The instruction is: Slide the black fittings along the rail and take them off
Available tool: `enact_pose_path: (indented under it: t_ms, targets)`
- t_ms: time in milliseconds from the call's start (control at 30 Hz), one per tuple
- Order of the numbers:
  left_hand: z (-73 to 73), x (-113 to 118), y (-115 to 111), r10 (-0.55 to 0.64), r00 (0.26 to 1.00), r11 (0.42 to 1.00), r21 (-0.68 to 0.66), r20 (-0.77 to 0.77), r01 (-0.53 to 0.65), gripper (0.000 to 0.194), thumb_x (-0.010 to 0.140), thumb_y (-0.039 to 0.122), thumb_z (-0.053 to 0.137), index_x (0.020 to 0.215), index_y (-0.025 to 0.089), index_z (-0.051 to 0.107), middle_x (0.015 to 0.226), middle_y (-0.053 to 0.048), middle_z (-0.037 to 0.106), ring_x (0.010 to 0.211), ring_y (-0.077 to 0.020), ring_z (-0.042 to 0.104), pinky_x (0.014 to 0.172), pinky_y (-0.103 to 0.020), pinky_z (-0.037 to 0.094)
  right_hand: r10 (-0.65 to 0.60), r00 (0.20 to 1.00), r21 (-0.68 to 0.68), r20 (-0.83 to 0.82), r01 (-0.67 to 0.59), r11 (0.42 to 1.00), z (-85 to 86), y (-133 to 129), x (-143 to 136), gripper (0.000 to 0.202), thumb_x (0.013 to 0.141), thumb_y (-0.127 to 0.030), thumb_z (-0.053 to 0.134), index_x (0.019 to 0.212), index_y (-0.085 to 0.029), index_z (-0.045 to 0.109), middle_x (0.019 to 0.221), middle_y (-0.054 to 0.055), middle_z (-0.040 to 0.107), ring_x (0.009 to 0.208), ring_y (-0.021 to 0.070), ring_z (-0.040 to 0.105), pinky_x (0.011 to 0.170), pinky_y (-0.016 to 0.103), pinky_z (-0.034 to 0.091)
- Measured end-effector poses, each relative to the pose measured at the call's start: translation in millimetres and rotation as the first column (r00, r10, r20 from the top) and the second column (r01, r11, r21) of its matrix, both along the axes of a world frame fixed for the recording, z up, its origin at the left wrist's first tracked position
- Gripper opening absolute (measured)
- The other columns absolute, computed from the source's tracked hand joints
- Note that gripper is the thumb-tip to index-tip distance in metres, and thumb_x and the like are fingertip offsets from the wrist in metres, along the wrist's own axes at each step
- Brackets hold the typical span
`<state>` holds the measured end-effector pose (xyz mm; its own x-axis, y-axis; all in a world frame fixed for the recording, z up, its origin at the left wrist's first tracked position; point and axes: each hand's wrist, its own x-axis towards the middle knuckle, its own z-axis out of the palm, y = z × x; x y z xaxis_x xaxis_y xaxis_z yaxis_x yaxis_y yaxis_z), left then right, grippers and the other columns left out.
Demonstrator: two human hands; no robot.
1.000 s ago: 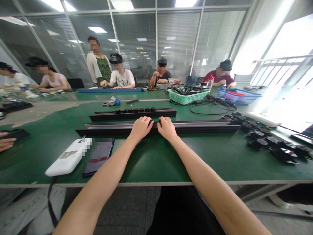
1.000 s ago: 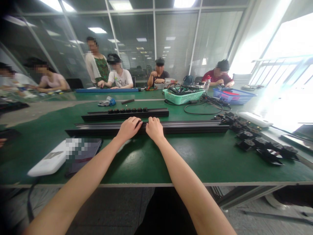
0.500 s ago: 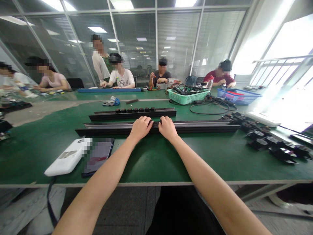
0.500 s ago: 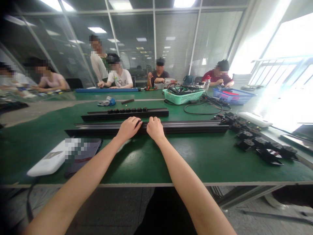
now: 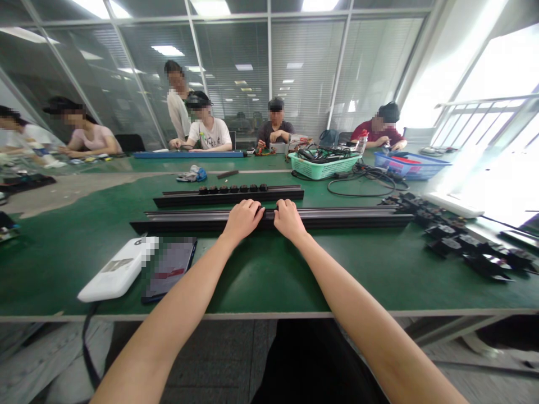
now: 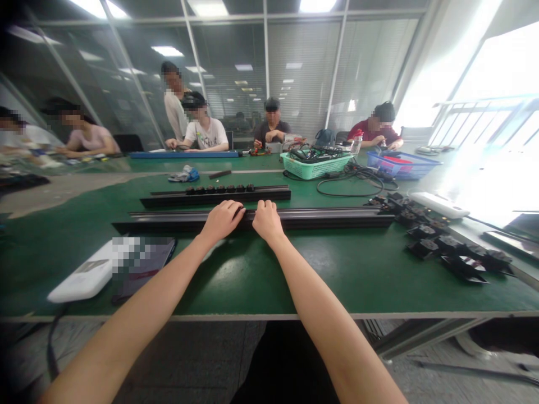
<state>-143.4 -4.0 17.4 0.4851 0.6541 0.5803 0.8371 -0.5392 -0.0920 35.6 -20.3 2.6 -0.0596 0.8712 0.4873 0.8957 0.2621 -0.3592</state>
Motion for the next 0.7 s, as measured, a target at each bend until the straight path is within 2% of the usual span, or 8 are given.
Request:
enact_pose_path:
  t_ms: [233,400,700]
  targets:
    - [-0.9,-0.2,0.6,0.013,1.0,1.0,-0.004,-0.013,-0.013,0.032,0.109,0.035,0.042,0.113,0.017,0.068,0.111,-0.012,0.072,0.106,-0.0279,0.065,0.093,-0.04,0.051,0.033,0.999,0.016,0.0,-0.033,0.999,0.8,2.4,1.4,0.024,0.099,-0.011,0.047,0.118,-0.01,0.061,0.118,0.021,0.062,0.114,0.032,0.056,0.102,0.042,0.044]
    - [0.0,-0.2,-0.6,0.011,1.0,1.0,-0.006,-0.002,-0.011,0.031,0.11,0.035,0.041,0.112,0.019,0.068,0.111,-0.012,0.072,0.106,-0.0277,0.065,0.092,-0.039,0.051,0.036,0.999,0.011,0.001,-0.036,0.999,1.3,2.3,4.5,0.024,0.1,-0.014,0.047,0.119,-0.012,0.061,0.119,0.02,0.062,0.116,0.0321,0.056,0.099,0.041,0.046]
    - [-1.0,-0.5,0.4,0.011,1.0,1.0,0.003,-0.012,-0.011,0.034,0.11,0.036,0.04,0.114,0.017,0.068,0.111,-0.013,0.072,0.105,-0.0281,0.065,0.092,-0.04,0.051,0.036,0.998,0.031,-0.051,-0.035,0.999,-1.7,8.6,9.1,0.023,0.096,-0.012,0.049,0.115,-0.014,0.062,0.117,0.018,0.062,0.113,0.0303,0.056,0.101,0.041,0.045]
